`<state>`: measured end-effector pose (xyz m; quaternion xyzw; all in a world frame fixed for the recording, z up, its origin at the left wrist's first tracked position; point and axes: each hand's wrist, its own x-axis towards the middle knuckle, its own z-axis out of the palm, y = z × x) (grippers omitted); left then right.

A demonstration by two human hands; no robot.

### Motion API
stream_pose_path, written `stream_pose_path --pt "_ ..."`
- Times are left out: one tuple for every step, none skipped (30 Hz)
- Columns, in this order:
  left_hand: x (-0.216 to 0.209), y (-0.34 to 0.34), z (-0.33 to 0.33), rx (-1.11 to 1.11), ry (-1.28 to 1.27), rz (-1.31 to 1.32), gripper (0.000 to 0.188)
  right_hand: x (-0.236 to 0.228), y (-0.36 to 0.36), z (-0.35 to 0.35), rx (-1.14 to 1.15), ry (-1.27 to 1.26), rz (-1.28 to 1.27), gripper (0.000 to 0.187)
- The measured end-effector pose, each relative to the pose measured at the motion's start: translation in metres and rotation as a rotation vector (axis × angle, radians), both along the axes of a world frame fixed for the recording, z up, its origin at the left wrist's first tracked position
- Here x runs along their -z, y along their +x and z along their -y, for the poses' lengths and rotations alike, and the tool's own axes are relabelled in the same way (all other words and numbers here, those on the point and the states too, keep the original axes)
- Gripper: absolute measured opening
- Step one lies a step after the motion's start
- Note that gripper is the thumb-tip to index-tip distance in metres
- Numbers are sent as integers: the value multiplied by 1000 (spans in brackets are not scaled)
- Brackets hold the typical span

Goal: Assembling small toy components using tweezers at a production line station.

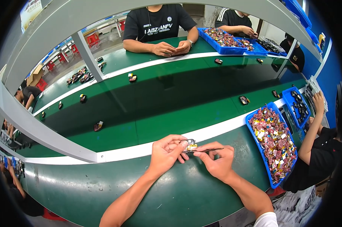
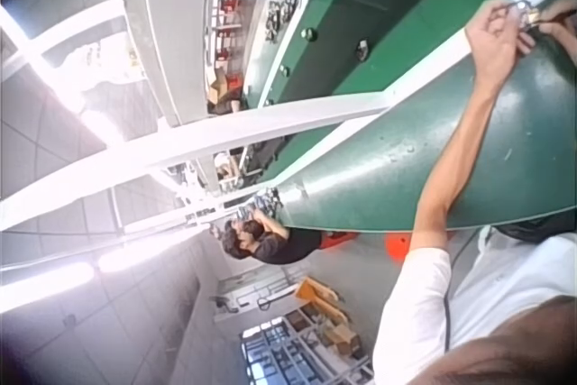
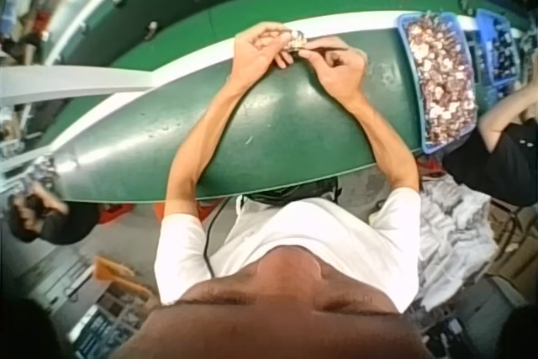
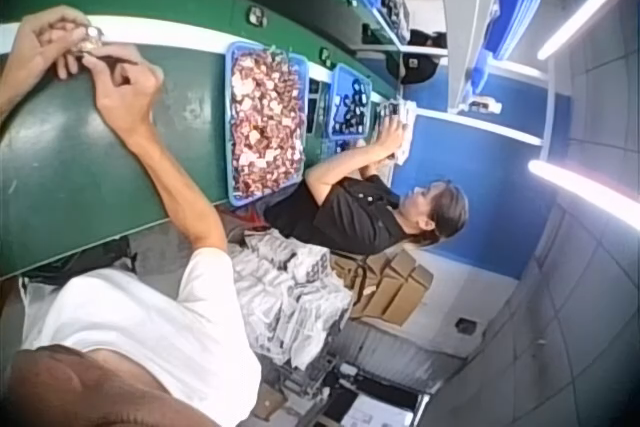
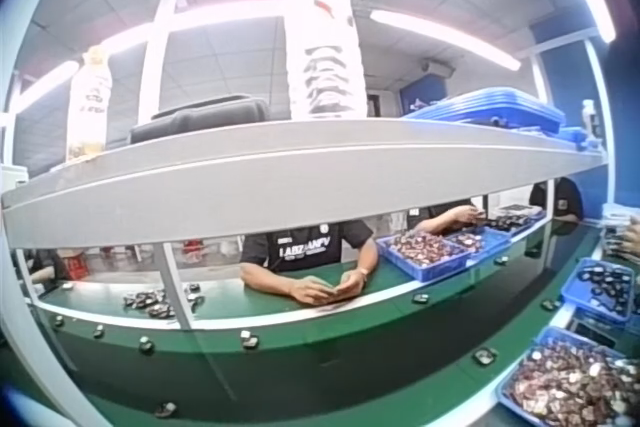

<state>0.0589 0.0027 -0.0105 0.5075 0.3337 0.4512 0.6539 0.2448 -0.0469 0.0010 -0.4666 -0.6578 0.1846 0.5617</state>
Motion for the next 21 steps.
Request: stream_pose_path --pt "-1 1 0 -5 -4 -12 18 -1 0 0 8 -12 4 12" --pt "-1 2 0 -10 -8 -26 18 -2 0 0 17 -23 7 10" --pt "-1 2 0 -10 -9 -27 18 -2 -1 1 17 -24 6 10" --pt "0 2 1 -15 -9 -33 19 -2 -1 1 26 -19 35 10" --pt "0 2 1 -19 -9 -37 19 -3 -1 2 38 -12 66 10" --pt "0 3 1 -18 -8 -36 19 -2 -1 2 39 -12 67 10" --pt "0 3 2 -25 -13 -35 19 -1 0 1 31 32 89 11" --pt "0 5 1 -32 -20 -37 19 1 1 1 23 73 110 13" --pt "0 6 2 -31 -21 -37 19 1 2 0 25 72 109 13" --pt "-1 8 2 -42 -18 -62 18 1 2 0 17 94 121 14" --pt "-2 9 3 -53 -12 -85 17 1 2 0 11 117 132 15" --pt "-2 10 4 -49 -10 -86 17 1 2 0 15 119 133 15" --pt "-1 11 5 -70 -5 -121 17 1 1 0 -1 147 147 15" --pt "-2 13 7 -87 2 -153 16 1 2 -1 -12 176 165 15" --pt "-2 14 8 -77 5 -151 16 0 2 -1 -3 177 168 15" --pt "-2 15 9 -120 16 -193 15 -1 1 -2 -25 184 183 15" --pt "-3 14 10 -159 28 -234 14 -1 0 -2 -43 191 198 15" --pt "-4 16 11 -140 39 -228 14 1 2 -3 -23 198 205 15" --pt "-4 17 10 -177 33 -222 14 6 5 -5 -28 226 192 15" --pt "-4 16 9 -219 25 -221 13 8 5 -7 -40 253 174 15" --pt "-9 16 4 -273 6 -255 12 3 6 -5 -14 242 139 14"
